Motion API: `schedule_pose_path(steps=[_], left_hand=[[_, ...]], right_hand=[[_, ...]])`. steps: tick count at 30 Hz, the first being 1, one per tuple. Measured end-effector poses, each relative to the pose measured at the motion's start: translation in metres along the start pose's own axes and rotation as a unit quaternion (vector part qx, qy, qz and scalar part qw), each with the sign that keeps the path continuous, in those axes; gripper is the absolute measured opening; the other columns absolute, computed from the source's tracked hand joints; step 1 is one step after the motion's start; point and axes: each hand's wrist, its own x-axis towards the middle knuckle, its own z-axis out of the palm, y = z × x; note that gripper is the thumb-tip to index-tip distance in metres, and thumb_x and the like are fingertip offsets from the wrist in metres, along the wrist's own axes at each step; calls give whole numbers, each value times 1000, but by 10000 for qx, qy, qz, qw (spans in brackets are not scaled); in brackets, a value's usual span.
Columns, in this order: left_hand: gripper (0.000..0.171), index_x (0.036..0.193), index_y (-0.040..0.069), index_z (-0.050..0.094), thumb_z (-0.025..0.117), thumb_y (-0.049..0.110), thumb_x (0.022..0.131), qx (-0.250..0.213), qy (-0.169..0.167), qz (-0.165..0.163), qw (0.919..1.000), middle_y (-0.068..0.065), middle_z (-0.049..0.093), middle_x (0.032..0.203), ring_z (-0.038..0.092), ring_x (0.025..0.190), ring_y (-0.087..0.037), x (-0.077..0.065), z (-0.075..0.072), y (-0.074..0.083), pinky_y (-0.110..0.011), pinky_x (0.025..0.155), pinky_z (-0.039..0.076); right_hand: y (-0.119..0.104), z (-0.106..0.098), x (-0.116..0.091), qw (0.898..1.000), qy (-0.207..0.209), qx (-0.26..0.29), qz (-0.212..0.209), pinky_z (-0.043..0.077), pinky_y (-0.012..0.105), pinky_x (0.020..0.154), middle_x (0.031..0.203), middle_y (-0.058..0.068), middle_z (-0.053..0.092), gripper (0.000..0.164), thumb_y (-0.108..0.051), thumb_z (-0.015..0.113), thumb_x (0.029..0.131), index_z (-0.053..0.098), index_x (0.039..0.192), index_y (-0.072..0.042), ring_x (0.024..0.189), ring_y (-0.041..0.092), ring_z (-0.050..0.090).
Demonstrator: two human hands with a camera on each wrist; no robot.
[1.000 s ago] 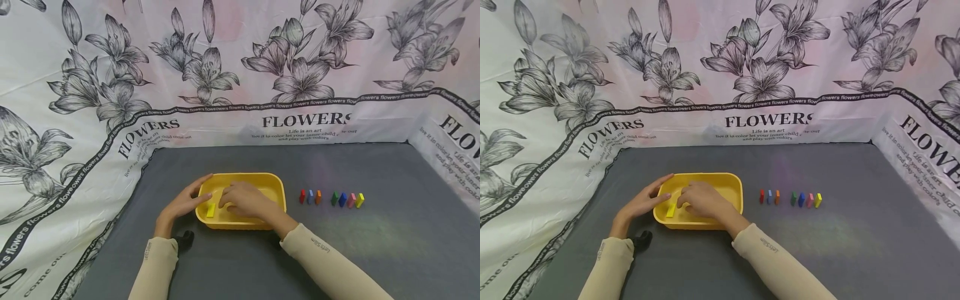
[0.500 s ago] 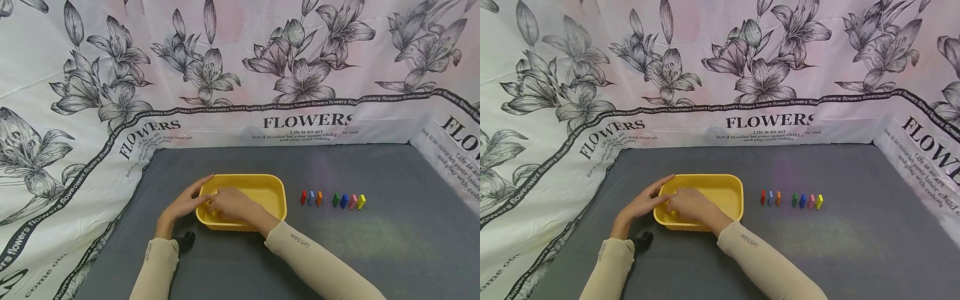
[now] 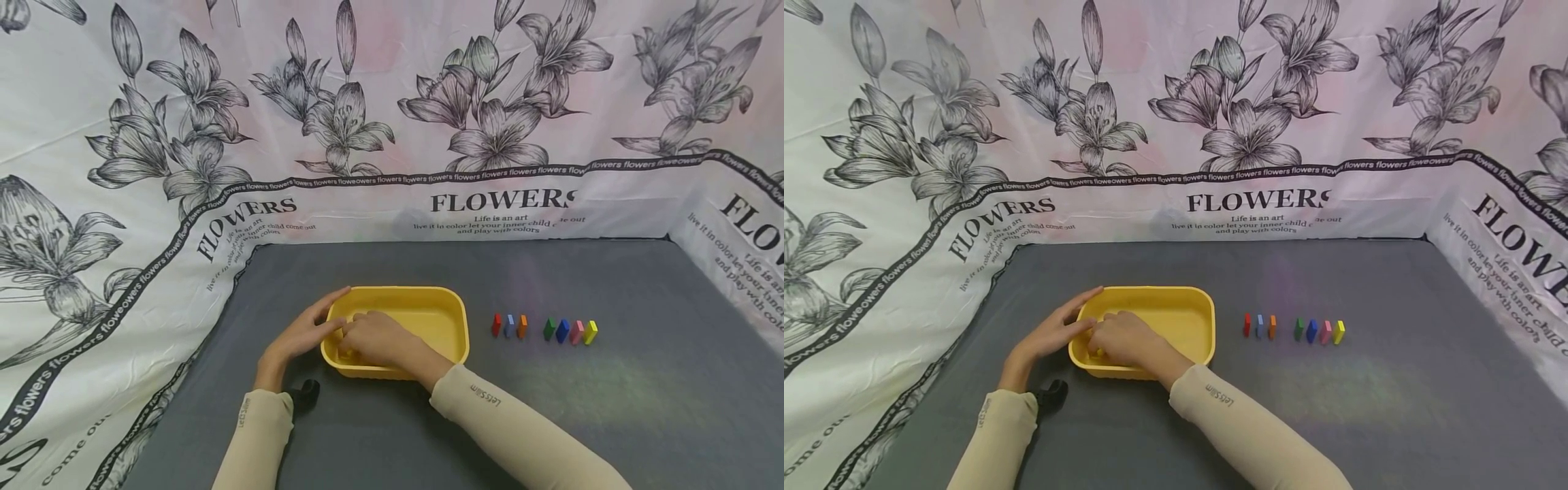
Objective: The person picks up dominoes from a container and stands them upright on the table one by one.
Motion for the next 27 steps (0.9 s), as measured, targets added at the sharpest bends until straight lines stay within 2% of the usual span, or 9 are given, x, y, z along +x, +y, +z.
schedule_pose_path(steps=[6,10,15,18,21,27], left_hand=[[60,159,37,32,56,38,104,74,-6,118,9999,-3,31,167,41,146,-42,2,0,0,-66,118,33],[61,160,37,32,56,39,104,57,-6,132,9999,-3,32,167,43,145,-41,1,0,-1,-65,118,33],[62,159,39,32,58,42,103,38,-11,39,10000,-1,31,167,43,145,-39,-1,1,0,-63,118,34],[62,159,41,32,58,42,103,26,-17,-6,10000,0,31,167,43,145,-39,-2,2,1,-64,119,33],[62,159,40,32,58,42,103,-19,-31,-13,10000,0,31,168,42,146,-39,-1,2,1,-63,119,34],[62,161,33,30,57,34,105,-129,-92,102,9998,-5,27,169,37,149,-39,1,2,0,-63,119,33]], right_hand=[[-2,-2,-3,9988,-74,-490,-21,28,23,60,71,-7,50,20,-17,62,100,76,94,-29,66,11,43],[-4,-4,-4,9985,-170,-527,-2,29,22,59,70,-9,50,20,-18,61,100,75,93,-30,65,9,42],[-3,-4,-5,9987,-285,-409,41,30,20,59,71,-9,51,18,-21,62,100,77,100,-32,65,9,43],[1,-3,-8,9993,-302,-205,31,34,18,62,75,-10,57,18,-20,64,99,77,104,-31,68,8,47],[7,-2,-13,9995,-260,151,90,44,17,69,86,-13,68,20,-19,69,97,78,109,-31,74,7,54],[28,-7,-35,9907,-188,1198,612,53,22,80,104,-11,72,28,-25,71,95,74,123,-29,83,5,59]])
